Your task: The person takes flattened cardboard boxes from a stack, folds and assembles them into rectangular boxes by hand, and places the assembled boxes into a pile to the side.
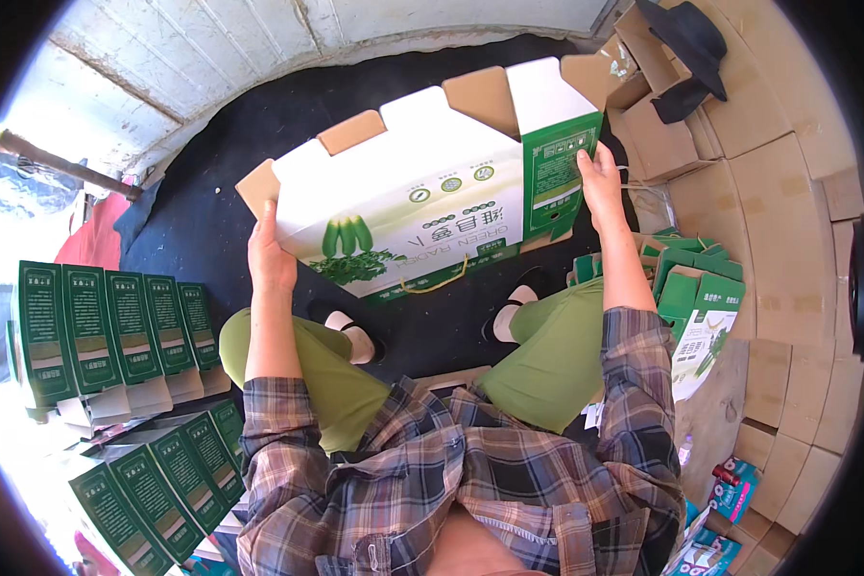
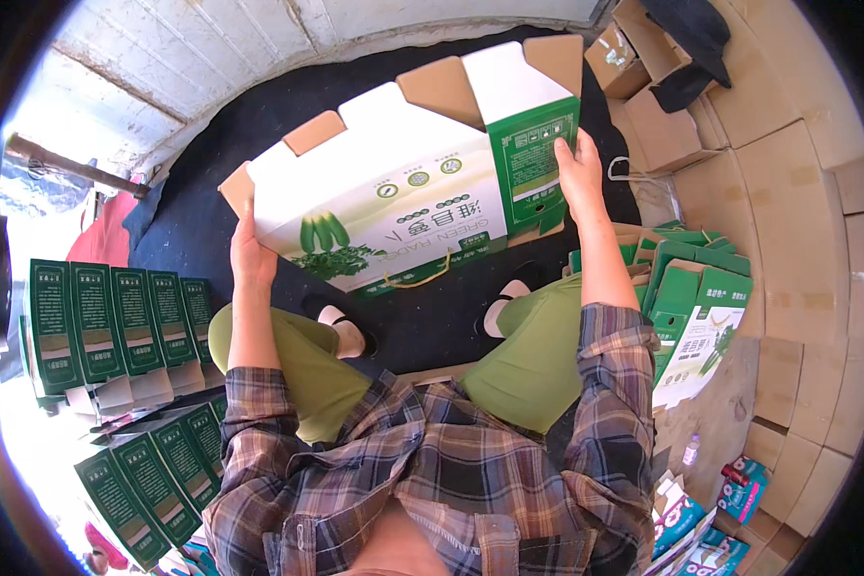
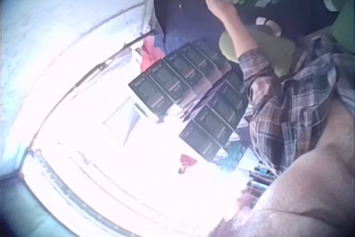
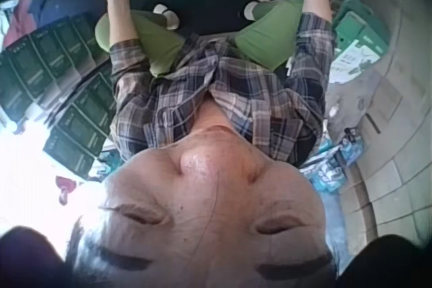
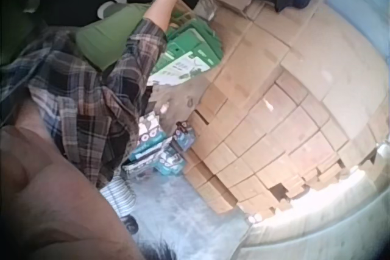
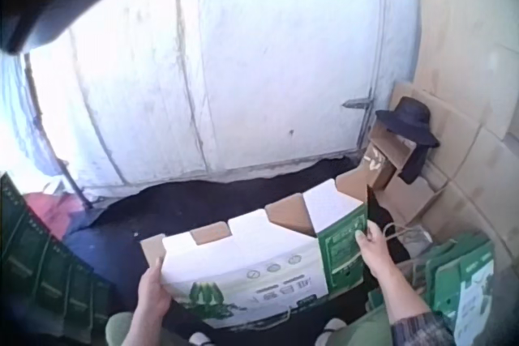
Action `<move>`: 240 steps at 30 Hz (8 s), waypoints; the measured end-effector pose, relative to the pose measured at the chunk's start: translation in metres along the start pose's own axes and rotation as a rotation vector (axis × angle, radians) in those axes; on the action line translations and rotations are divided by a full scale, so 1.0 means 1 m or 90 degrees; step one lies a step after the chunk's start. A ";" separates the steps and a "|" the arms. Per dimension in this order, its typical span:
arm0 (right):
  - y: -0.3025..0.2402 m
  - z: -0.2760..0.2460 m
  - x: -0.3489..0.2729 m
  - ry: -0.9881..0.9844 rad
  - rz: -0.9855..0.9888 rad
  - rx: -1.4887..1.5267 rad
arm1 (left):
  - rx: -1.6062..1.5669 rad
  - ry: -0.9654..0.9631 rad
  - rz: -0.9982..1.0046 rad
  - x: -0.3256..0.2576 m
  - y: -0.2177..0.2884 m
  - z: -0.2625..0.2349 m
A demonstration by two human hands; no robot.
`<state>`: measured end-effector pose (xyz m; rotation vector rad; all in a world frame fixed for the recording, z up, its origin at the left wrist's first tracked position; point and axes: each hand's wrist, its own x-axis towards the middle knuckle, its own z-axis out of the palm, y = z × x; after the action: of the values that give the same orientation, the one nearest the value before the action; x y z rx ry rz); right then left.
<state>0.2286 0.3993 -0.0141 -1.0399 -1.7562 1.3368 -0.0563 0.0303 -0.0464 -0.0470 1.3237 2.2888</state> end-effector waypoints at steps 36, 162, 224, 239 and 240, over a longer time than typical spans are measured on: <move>-0.027 0.032 -0.048 -0.074 -0.067 0.013 | 0.242 0.032 0.272 -0.043 0.007 0.021; 0.035 0.037 -0.044 -0.335 0.457 -0.173 | 0.327 0.076 -0.309 0.013 -0.044 -0.057; 0.037 0.042 -0.040 -0.440 0.286 -0.076 | 0.717 -0.378 -0.108 -0.021 -0.027 -0.023; 0.030 0.064 -0.093 -0.401 -0.109 -0.760 | 1.162 -0.230 0.326 -0.038 -0.078 -0.003; 0.037 0.064 -0.093 -0.393 -0.133 -0.768 | 1.124 -0.266 0.256 -0.043 -0.075 0.003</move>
<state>0.2209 0.2943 -0.0704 -0.9725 -3.1789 0.3461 0.0145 0.0464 -0.0941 1.2163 2.6202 0.5269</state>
